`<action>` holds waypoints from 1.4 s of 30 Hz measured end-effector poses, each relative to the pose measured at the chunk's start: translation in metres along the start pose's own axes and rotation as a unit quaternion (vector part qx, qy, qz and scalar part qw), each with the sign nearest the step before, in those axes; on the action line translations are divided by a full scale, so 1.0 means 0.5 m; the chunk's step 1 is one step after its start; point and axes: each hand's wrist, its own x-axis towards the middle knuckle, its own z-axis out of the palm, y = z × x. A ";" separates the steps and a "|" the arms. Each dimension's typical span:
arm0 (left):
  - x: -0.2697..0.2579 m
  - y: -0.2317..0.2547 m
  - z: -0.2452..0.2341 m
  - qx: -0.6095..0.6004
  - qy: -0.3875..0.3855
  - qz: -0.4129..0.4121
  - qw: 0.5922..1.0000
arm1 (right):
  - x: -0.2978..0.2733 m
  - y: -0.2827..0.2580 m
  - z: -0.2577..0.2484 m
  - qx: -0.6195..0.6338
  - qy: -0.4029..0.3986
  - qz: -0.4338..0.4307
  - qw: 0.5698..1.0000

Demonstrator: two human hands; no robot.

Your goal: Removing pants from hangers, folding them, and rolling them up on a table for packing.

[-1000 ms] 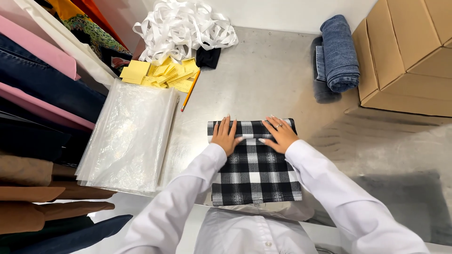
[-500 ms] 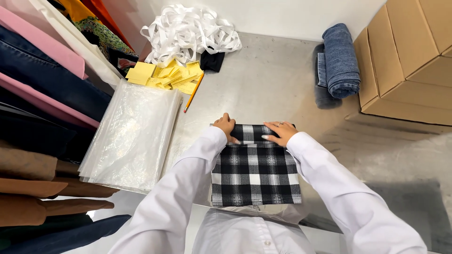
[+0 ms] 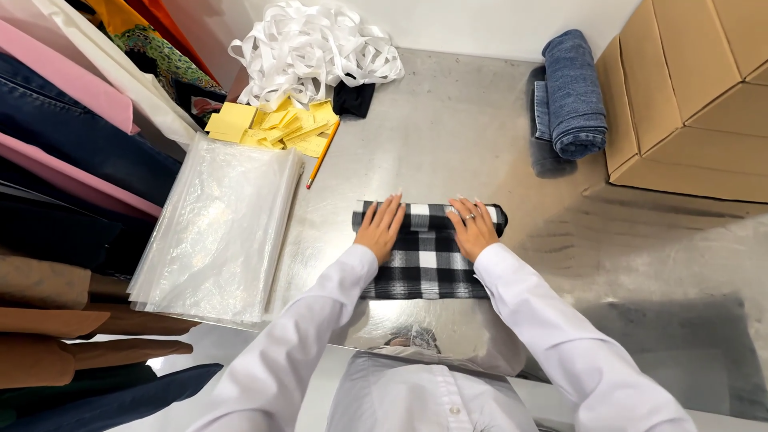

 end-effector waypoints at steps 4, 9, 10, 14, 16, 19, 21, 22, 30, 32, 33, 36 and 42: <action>-0.056 0.037 -0.016 -0.074 -0.029 -0.014 0.997 | 0.007 -0.042 -0.107 0.070 -0.081 0.043 0.993; -0.037 0.013 0.086 -0.150 0.049 -0.051 0.986 | 0.042 -0.017 -0.169 0.203 -0.255 0.132 0.936; -0.012 -0.002 0.086 -0.149 0.050 -0.050 0.986 | 0.053 -0.004 -0.162 0.203 -0.254 0.133 0.936; 0.080 -0.059 0.069 -0.185 -0.086 -0.095 0.974 | 0.081 0.061 -0.091 0.270 -0.385 0.188 0.862; 0.118 -0.081 0.072 -0.190 -0.164 -0.102 0.963 | 0.093 0.080 -0.070 0.281 -0.419 0.161 0.848; 0.162 -0.092 0.077 -0.178 -0.301 -0.089 0.933 | 0.113 0.079 -0.079 0.328 -0.447 0.190 0.810; 0.170 -0.076 0.047 -0.121 -0.296 -0.042 0.947 | 0.108 0.079 -0.066 0.350 -0.450 0.221 0.791; 0.167 -0.068 0.053 -0.119 -0.293 -0.042 0.948 | 0.114 0.061 -0.093 0.348 -0.448 0.221 0.793; 0.097 0.033 0.060 0.050 0.147 0.004 0.988 | 0.007 0.027 -0.004 0.026 -0.139 0.104 0.984; 0.054 0.069 0.040 0.045 0.086 -0.017 0.995 | -0.009 0.012 -0.003 0.014 -0.069 0.071 0.995; 0.032 0.088 0.030 0.040 0.025 -0.037 0.998 | -0.018 0.004 -0.002 0.002 0.002 0.038 0.999; -0.033 0.135 -0.041 -0.049 0.021 -0.052 0.997 | -0.019 -0.010 -0.086 0.056 -0.017 0.010 0.998; -0.051 0.126 0.038 -0.102 0.041 -0.038 0.993 | -0.007 0.067 -0.150 0.321 -0.194 0.216 0.901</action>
